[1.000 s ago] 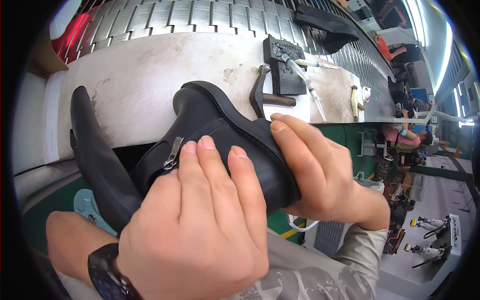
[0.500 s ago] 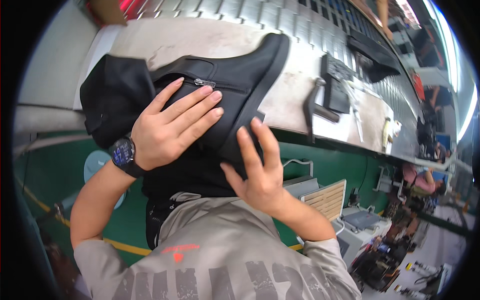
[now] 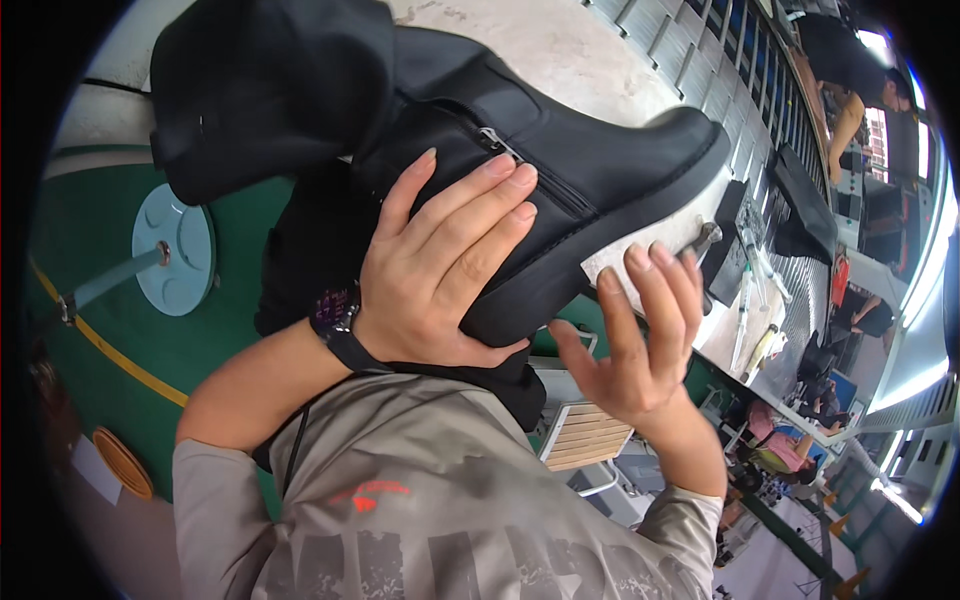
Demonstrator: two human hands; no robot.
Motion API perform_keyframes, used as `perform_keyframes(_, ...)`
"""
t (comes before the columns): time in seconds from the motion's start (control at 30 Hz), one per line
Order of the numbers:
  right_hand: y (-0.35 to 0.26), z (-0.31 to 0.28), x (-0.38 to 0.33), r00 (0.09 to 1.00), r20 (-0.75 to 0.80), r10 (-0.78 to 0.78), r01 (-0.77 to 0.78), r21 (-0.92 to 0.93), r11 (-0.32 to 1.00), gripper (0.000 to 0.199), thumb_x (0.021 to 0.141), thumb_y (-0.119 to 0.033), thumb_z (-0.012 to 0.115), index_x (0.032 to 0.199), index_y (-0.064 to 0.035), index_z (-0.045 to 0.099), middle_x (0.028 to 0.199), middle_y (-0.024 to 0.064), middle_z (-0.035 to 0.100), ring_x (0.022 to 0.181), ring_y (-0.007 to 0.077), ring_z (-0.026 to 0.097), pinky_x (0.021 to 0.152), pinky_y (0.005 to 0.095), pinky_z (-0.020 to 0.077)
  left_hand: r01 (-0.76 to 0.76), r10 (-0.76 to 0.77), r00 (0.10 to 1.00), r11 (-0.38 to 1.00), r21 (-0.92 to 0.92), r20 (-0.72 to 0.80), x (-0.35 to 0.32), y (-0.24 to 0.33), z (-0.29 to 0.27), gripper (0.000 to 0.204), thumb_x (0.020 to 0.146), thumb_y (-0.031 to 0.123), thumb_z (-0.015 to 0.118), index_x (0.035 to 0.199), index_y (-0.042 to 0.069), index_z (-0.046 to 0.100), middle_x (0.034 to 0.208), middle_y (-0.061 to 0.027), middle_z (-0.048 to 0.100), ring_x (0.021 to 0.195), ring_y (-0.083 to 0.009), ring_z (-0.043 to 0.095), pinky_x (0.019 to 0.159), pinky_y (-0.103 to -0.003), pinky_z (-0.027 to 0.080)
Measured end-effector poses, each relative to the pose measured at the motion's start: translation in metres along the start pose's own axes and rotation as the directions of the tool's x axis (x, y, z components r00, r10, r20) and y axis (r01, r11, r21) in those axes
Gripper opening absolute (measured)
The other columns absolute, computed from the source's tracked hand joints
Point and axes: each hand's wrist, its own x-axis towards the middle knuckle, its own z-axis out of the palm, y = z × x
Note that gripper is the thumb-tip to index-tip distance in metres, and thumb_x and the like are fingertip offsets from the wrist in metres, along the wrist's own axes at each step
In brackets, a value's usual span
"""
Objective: The person assembles boots by taking boot uppers and soles from a conveyor and pressing the soles onto the bottoms of the boot uppers by hand.
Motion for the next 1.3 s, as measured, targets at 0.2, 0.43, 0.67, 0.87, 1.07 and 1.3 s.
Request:
perform_keyframes(0.2, 0.024, 0.005, 0.046, 0.967, 0.208, -0.15, 0.151, 0.011, 0.989, 0.039, 0.084, -0.015, 0.076, 0.121, -0.0022, 0.074, 0.126, 0.0104, 0.067, 0.116, 0.0273, 0.066, 0.115, 0.0593, 0.0404, -0.065, 0.068, 0.997, 0.996, -0.058, 0.045, 0.005, -0.011, -0.002, 0.085, 0.078, 0.046, 0.077, 0.146, 0.001, 0.052, 0.148, -0.0217, 0.058, 0.139, -0.037, 0.056, 0.124, -0.059, 0.023)
perform_keyframes(0.43, 0.045, 0.022, 0.048, 0.959, 0.007, -0.285, 0.279, 0.172, 0.945, 0.04, 0.067, -0.011, 0.076, 0.106, -0.0043, 0.077, 0.102, 0.0056, 0.065, 0.092, 0.023, 0.063, 0.089, 0.0443, 0.0471, -0.064, 0.068, 0.996, 0.995, -0.072, 0.051, 0.007, -0.012, 0.0, 0.083, 0.084, 0.053, 0.069, 0.146, -0.001, 0.052, 0.146, -0.0228, 0.06, 0.137, -0.0378, 0.058, 0.124, -0.058, 0.024)
perform_keyframes(0.67, 0.045, 0.021, 0.055, 0.971, 0.074, -0.226, 0.194, 0.307, 0.932, 0.039, 0.063, -0.01, 0.074, 0.102, -0.0052, 0.07, 0.098, 0.006, 0.063, 0.088, 0.0242, 0.062, 0.081, 0.0399, 0.0417, -0.07, 0.072, 0.995, 0.997, -0.027, 0.073, 0.007, -0.012, -0.001, 0.08, 0.091, 0.057, 0.061, 0.145, -0.002, 0.053, 0.145, -0.0242, 0.061, 0.137, -0.0382, 0.058, 0.123, -0.058, 0.024)
perform_keyframes(0.87, 0.046, 0.024, 0.052, 0.972, 0.01, -0.237, 0.22, 0.327, 0.919, 0.036, 0.062, -0.009, 0.075, 0.098, -0.0071, 0.069, 0.095, 0.0054, 0.061, 0.086, 0.0241, 0.061, 0.08, 0.0396, 0.0413, -0.068, 0.07, 0.995, 0.997, -0.037, 0.071, 0.007, -0.012, -0.002, 0.079, 0.095, 0.059, 0.056, 0.144, -0.002, 0.055, 0.145, -0.0245, 0.061, 0.137, -0.0383, 0.058, 0.123, -0.058, 0.024)
perform_keyframes(1.07, 0.043, 0.025, 0.052, 0.977, -0.001, -0.213, 0.203, 0.303, 0.931, 0.039, 0.063, -0.007, 0.077, 0.102, -0.007, 0.069, 0.097, 0.0055, 0.061, 0.087, 0.0243, 0.061, 0.081, 0.0388, 0.042, -0.061, 0.064, 0.996, 0.997, -0.047, 0.068, 0.005, -0.01, -0.002, 0.072, 0.094, 0.054, 0.057, 0.14, -0.002, 0.06, 0.144, -0.0238, 0.062, 0.136, -0.0377, 0.059, 0.123, -0.057, 0.023)
perform_keyframes(1.3, 0.045, 0.019, 0.052, 0.981, 0.044, -0.189, 0.175, 0.217, 0.96, 0.051, 0.066, -0.015, 0.077, 0.116, -0.0063, 0.07, 0.111, 0.0089, 0.063, 0.097, 0.0264, 0.062, 0.092, 0.0445, 0.0452, -0.018, 0.021, 0.999, 0.994, -0.108, 0.028, 0.005, -0.007, 0.001, 0.065, 0.09, 0.043, 0.057, 0.137, -0.002, 0.062, 0.142, -0.0239, 0.063, 0.135, -0.0374, 0.06, 0.123, -0.056, 0.024)
